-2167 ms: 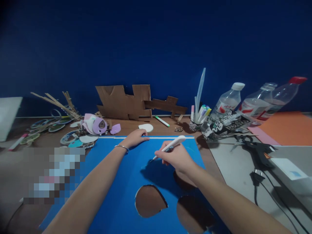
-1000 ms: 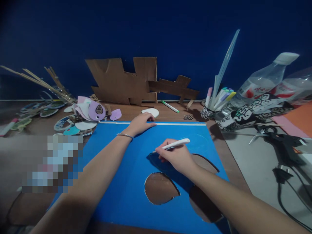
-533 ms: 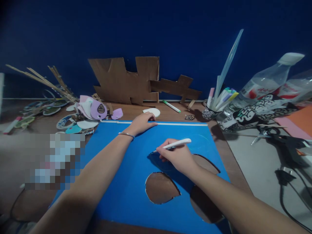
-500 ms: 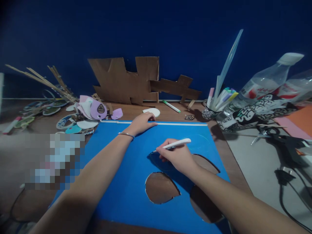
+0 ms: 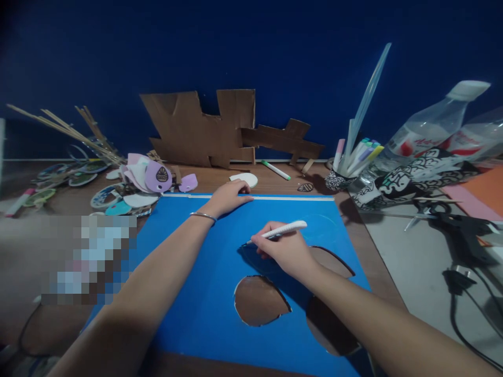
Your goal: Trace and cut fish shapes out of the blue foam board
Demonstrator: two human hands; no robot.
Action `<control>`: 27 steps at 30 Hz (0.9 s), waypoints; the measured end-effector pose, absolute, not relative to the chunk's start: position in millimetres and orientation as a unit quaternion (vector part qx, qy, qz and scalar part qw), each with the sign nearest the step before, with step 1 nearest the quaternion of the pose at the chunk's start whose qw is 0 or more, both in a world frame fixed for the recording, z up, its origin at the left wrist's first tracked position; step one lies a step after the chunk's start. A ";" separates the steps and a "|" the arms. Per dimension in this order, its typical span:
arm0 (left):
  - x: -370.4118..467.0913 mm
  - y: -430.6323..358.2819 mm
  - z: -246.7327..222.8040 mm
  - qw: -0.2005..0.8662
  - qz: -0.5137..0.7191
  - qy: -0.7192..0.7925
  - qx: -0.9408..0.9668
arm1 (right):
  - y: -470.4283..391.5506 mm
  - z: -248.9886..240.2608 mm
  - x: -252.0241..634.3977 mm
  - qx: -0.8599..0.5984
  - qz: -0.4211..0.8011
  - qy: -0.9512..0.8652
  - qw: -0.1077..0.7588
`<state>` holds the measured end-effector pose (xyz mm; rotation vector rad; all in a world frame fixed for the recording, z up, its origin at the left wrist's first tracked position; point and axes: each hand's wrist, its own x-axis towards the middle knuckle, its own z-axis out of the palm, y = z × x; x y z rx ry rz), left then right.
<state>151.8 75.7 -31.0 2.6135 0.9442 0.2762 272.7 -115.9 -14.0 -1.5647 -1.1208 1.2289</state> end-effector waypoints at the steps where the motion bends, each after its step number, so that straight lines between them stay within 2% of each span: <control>1: 151.9 75.2 -30.4 0.174 0.095 0.335 0.921 | -115.9 -13.9 272.8 -0.621 0.491 -0.446 0.417; 27: 152.4 75.6 -28.8 0.170 0.093 0.333 0.923 | -110.2 -24.0 273.2 -0.619 0.494 -0.427 0.436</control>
